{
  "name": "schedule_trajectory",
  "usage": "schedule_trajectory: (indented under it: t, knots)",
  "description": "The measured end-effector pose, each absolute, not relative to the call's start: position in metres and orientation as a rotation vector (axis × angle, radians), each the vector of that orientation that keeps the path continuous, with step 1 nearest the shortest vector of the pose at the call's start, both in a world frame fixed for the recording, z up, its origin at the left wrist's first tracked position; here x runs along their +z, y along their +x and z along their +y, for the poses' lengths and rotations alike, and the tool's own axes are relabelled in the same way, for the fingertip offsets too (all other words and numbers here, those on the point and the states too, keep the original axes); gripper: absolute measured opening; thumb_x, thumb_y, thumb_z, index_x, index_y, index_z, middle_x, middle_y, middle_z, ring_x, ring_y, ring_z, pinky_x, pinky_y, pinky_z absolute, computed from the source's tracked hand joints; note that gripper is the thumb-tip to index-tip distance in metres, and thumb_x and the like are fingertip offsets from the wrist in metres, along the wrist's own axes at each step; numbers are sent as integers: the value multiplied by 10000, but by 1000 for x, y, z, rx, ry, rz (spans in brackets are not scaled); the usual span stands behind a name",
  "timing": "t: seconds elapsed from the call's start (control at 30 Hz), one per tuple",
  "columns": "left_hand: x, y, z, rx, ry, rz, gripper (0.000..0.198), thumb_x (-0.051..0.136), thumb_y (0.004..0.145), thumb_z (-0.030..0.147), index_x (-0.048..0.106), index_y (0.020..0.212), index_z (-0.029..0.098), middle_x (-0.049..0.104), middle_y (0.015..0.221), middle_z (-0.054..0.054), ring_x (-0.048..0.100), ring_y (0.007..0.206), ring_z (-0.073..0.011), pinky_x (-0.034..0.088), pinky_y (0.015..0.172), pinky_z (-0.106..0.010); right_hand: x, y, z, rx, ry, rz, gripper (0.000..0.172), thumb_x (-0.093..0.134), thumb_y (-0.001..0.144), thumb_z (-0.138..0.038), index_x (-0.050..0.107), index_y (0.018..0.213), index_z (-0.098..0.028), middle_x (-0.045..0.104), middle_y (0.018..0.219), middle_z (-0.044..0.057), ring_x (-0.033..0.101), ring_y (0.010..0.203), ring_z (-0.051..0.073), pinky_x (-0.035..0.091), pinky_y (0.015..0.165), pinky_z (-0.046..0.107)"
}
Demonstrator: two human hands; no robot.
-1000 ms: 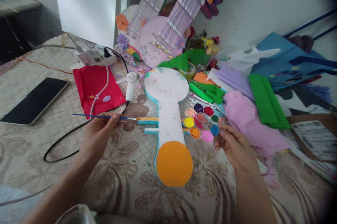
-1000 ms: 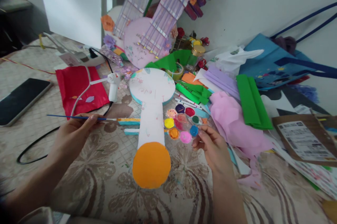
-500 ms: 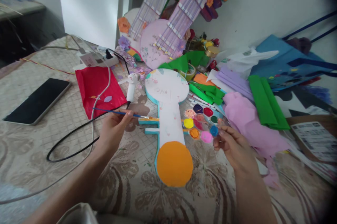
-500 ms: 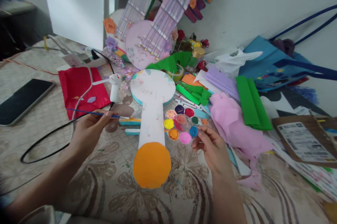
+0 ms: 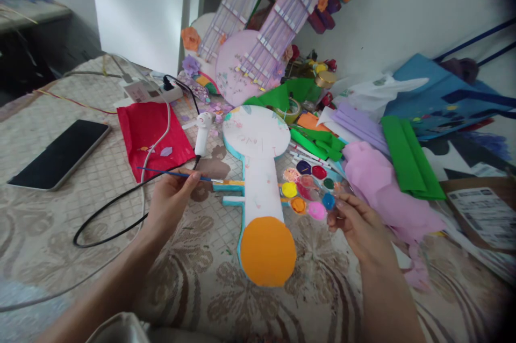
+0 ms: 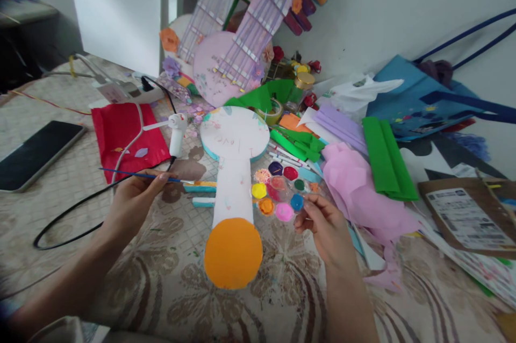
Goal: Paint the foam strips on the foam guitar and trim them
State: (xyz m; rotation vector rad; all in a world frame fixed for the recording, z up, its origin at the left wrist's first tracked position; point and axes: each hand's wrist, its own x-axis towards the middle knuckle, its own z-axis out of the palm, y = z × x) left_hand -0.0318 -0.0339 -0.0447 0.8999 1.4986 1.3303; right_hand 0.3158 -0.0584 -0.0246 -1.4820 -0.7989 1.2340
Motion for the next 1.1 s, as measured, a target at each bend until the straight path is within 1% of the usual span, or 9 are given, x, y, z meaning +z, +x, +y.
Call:
schedule_trajectory:
  t: [0.17,0.27,0.4,0.53,0.7,0.83,0.93,1.1]
  knots:
    - [-44,-43,-40,1293,928,1613,235,700,728,432,709,783,203,729,775,-49,664,729,-194,505,701,-301,-26,316,-59,1226,-1477,-815,208,766,667,-319,649,797,-206,597,551,-31,564,460,115,452,388,208]
    - [-44,-51,-44,1285,929,1647,220,671,759,439,700,817,229,727,834,-47,669,818,-204,499,790,-320,-27,316,-59,1233,-1464,-816,214,768,669,-320,646,800,-202,600,560,-32,565,461,110,451,392,204]
    - [-45,-59,-48,1299,881,1642,230,681,758,432,700,828,214,714,826,-29,661,824,-183,494,849,-312,-29,318,-59,1251,-1461,-818,220,769,671,-326,644,801,-200,596,549,-35,572,466,113,448,393,201]
    - [-44,-55,-46,1471,727,1466,230,725,744,402,691,807,183,715,840,-13,655,845,-151,475,922,-293,-28,316,-58,1247,-1452,-828,228,768,669,-335,635,793,-197,597,545,-38,573,464,112,443,394,200]
    - [-32,-38,-29,1627,590,1212,184,776,706,302,656,709,163,692,750,14,644,803,-116,505,886,-252,-29,314,-55,1226,-1449,-846,252,763,656,-355,623,792,-195,596,520,-41,568,451,120,442,392,209]
    - [-25,-25,-11,1633,603,1173,156,762,719,267,658,728,151,690,737,0,642,743,-116,526,843,-261,-31,317,-54,1222,-1443,-862,251,754,664,-367,621,790,-196,599,517,-38,568,452,122,451,400,214]
    - [-27,-21,-3,1644,624,1139,151,747,730,264,655,737,143,687,750,-8,639,762,-119,519,867,-274,-34,319,-54,1228,-1436,-867,226,739,684,-366,618,787,-205,603,527,-44,574,458,120,468,413,219]
    - [-33,-24,-6,1668,616,1125,171,760,708,268,631,740,160,664,740,24,641,797,-116,508,891,-271,-38,319,-53,1205,-1430,-838,237,744,669,-359,622,797,-202,619,551,-37,586,469,121,475,416,219]
